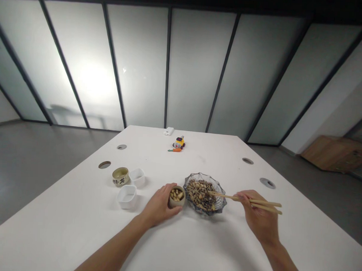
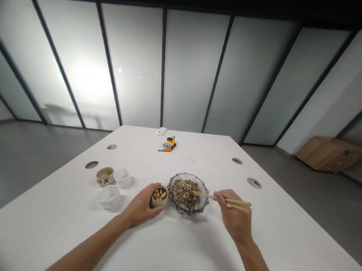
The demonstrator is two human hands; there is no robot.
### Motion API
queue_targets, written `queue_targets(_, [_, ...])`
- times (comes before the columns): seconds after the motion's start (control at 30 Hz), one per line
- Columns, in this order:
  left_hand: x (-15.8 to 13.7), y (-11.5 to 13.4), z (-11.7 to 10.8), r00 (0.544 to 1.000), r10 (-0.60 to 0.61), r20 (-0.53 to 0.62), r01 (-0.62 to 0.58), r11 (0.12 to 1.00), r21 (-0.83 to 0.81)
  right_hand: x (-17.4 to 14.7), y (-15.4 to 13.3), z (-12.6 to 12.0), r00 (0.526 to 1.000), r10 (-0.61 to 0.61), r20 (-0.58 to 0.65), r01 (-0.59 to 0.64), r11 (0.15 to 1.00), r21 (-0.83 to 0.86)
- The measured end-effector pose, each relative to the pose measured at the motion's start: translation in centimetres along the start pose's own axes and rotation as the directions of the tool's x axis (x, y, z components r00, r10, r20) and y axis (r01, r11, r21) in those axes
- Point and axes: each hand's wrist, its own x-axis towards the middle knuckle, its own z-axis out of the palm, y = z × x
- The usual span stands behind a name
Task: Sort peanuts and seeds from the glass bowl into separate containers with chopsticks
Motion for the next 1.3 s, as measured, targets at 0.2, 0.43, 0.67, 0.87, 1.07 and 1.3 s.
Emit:
queue_targets(0.2, [-0.1, -0.1, 0.0, 1.0, 0.004, 0.002, -0.004, 1.0, -0.002, -1.5, -0.6, 2.0, 0.968, 0.219, -0.122, -0.18, 0.946, 0.269])
queue_targets(0.43, [-0.2, 0.4, -0.1, 1.0, -0.008, -0.016, 0.008, 1.0, 0.019, -3.7, -3.5, 4.9, 0.997, 0.064, 0.035, -0.073, 0.912, 0.403])
queue_targets(0.67, [-0.1, 0.1, 0.0, 1.0, -0.012, 0.005, 0.012, 1.0, 0.019, -1.8, -3.0, 3.0, 0.998, 0.01, -0.064, 0.008, 0.962, 0.272])
queue_targets(0.87, [-0.1, 0.0, 0.0, 1.0, 0.003, -0.001, -0.003, 1.0, 0.002, 0.9, -1.1, 1.1, 1.0, 0.022, 0.009, -0.022, 0.999, -0.043])
queue_targets(1.07, [-0.1, 0.0, 0.0, 1.0, 0.013, -0.012, -0.013, 1.0, -0.004, 1.3, -1.0, 2.7, 0.969, -0.069, 0.236, 0.064, 0.998, 0.028])
queue_targets(1.3, [0.0, -0.2, 0.3, 1.0, 0.019, -0.016, -0.019, 1.0, -0.003, -0.4, 0.9, 2.7, 0.991, -0.101, 0.091, 0.1, 0.995, 0.016])
